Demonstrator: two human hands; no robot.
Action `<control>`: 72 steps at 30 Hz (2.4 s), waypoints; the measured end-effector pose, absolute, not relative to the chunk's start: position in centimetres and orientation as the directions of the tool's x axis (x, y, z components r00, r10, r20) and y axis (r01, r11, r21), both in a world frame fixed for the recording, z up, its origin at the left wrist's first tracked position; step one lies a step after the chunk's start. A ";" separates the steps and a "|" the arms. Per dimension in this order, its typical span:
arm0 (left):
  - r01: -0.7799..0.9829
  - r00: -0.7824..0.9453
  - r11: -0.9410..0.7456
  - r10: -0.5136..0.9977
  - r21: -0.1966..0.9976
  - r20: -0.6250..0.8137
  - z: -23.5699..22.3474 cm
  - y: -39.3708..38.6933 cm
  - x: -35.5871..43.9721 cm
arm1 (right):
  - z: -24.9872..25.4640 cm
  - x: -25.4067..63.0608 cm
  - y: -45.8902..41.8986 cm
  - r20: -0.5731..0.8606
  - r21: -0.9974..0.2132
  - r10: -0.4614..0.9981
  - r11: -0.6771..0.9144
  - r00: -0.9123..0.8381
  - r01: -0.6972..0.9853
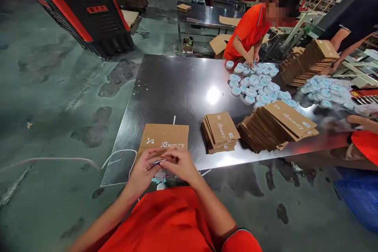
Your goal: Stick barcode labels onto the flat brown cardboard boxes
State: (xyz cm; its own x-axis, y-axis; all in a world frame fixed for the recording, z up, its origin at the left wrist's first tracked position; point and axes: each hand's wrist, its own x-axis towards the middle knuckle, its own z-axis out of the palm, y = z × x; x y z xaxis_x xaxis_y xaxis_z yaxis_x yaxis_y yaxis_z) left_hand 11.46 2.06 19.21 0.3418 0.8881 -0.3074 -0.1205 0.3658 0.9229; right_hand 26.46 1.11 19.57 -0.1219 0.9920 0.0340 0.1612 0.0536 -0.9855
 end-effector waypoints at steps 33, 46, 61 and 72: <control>-0.056 0.215 0.490 0.857 0.870 -0.469 13.3 4.2 10.8 | 8.5 31.2 7.4 0.468 -0.736 0.861 0.255 0.199 0.627; -0.037 0.247 0.500 0.844 0.865 -0.477 12.5 4.6 10.6 | 7.3 32.0 7.7 0.471 -0.624 0.879 0.278 0.068 0.730; -0.051 0.222 0.498 0.851 0.866 -0.476 11.9 4.5 10.5 | 7.4 32.1 7.7 0.379 -0.557 0.925 0.235 -0.009 0.796; -0.071 0.242 0.484 0.856 0.872 -0.456 11.6 4.4 10.6 | 10.0 31.7 6.7 0.245 -0.296 0.964 0.177 -0.105 0.939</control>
